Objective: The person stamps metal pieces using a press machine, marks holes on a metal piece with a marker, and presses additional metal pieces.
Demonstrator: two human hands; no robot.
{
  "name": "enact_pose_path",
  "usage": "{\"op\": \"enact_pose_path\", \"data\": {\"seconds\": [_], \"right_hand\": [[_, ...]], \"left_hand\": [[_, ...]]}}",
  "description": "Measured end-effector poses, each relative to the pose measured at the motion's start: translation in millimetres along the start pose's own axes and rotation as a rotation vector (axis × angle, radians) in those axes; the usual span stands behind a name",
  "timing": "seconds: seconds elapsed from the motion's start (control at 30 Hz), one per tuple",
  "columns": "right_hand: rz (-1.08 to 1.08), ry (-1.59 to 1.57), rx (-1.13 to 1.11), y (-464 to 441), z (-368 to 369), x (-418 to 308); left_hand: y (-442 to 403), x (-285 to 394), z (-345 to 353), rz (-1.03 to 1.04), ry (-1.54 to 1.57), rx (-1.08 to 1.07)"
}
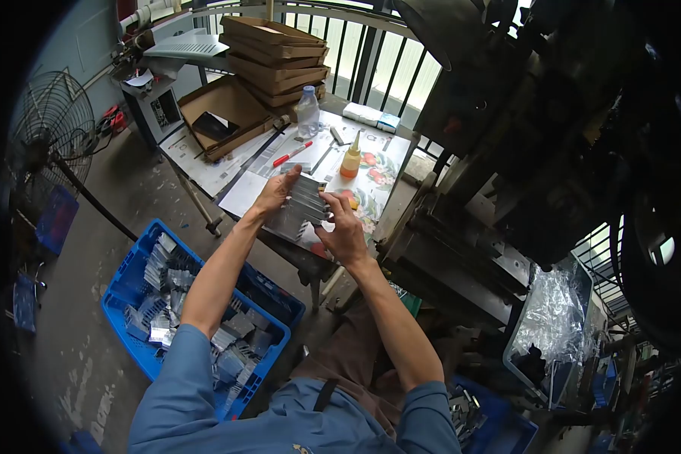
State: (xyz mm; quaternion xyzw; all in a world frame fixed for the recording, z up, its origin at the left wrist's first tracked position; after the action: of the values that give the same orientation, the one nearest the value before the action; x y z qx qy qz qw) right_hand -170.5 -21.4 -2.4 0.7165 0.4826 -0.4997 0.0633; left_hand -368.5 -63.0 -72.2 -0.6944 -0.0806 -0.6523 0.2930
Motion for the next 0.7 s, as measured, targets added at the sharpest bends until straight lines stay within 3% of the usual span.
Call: {"op": "enact_pose_path", "data": {"seconds": [0.1, 0.47, 0.6, 0.7], "right_hand": [[-0.047, 0.076, 0.020, 3.3, -3.2, -5.4], [-0.174, 0.198, 0.049, -0.8, -16.6, -15.8], [-0.163, 0.195, 0.074, -6.0, -29.5, -22.5], [-0.195, 0.214, 0.116, -4.1, -37.9, -31.8]], "left_hand": [[3.2, 18.5, 2.2, 0.051, -0.013, 0.007], [-5.7, 25.0, 5.7, -0.068, -0.250, -0.026], [-25.0, 45.9, 4.6, 0.027, -0.181, 0.007], [-30.0, 38.6, 1.7, -0.063, -0.088, 0.018]]}}
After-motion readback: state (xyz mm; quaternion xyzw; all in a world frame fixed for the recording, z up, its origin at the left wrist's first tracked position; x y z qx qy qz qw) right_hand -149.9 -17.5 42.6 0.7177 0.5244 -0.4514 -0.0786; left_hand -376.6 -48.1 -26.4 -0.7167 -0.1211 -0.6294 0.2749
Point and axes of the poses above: each hand's wrist, its own y-axis away from the middle knuckle, its own z-axis out of the palm, x = y × z, the point moved 9 cm from there along -y, towards the middle knuckle, and after that the axes turned 14 degrees about z, right-handed, at the moved point
